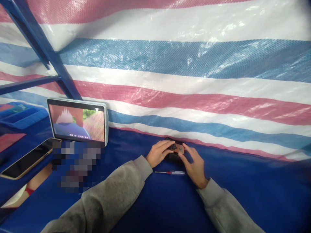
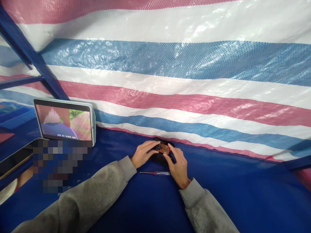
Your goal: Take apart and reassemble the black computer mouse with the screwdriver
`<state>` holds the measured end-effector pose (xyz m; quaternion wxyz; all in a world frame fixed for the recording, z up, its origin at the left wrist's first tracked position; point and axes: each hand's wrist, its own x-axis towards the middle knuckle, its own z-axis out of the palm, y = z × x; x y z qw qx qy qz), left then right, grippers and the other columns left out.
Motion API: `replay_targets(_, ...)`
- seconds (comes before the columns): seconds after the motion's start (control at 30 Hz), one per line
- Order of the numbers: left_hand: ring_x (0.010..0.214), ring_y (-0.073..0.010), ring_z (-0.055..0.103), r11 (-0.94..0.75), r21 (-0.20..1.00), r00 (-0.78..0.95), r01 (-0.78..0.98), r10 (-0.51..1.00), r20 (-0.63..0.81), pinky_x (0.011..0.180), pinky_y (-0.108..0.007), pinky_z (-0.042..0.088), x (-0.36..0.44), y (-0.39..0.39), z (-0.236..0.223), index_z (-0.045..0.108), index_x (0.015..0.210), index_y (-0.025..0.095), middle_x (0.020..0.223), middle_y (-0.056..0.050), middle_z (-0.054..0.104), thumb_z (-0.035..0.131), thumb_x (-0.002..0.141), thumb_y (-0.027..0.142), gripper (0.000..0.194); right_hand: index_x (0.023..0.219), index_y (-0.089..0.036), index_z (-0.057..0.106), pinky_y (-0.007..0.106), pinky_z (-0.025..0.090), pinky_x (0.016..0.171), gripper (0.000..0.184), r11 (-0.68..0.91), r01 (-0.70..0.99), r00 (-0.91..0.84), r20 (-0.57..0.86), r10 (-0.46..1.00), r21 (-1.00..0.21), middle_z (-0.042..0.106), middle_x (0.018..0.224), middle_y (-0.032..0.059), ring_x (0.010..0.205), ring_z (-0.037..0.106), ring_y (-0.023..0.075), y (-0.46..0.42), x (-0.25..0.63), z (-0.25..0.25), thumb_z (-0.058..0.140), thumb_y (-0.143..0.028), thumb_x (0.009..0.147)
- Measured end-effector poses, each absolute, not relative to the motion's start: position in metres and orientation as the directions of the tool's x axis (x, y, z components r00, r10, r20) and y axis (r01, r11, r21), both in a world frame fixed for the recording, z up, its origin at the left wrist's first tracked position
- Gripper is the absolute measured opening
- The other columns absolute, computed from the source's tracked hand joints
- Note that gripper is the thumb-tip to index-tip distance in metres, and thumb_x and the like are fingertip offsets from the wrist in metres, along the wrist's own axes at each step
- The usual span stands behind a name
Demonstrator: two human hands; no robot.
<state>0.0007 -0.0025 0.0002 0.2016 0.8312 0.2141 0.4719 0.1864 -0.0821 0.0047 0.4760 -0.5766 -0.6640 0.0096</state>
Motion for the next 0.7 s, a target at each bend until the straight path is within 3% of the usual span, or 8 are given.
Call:
replay_targets(0.2,0.114,-0.0201,0.061,-0.802,0.582,0.462,0.131,0.569,0.68,0.1,-0.037,0.052,0.0002,-0.0021,0.0003,0.055,0.13,0.024,0.123,-0.007,0.064,0.053,0.097,0.032,0.035,0.127,-0.021,0.058,0.042,0.05,0.093,0.041,0.335,0.741,0.131,0.614,0.778,-0.582,0.068,0.114,0.0104,0.103,0.064,0.0247,-0.0823,0.1866,0.0028,0.055,-0.038,0.09)
replay_targets(0.7,0.114,-0.0205,0.062,-0.787,0.596,0.474,0.159,0.59,0.654,0.101,-0.037,0.051,0.0009,-0.0042,0.0036,0.055,0.131,0.024,0.125,-0.007,0.064,0.055,0.095,0.039,0.04,0.122,-0.021,0.061,0.041,0.051,0.092,0.039,0.315,0.727,0.165,0.602,0.781,-0.61,0.07,0.111,0.0097,0.099,0.066,0.0241,-0.0826,0.1862,0.0049,0.056,-0.041,0.089)
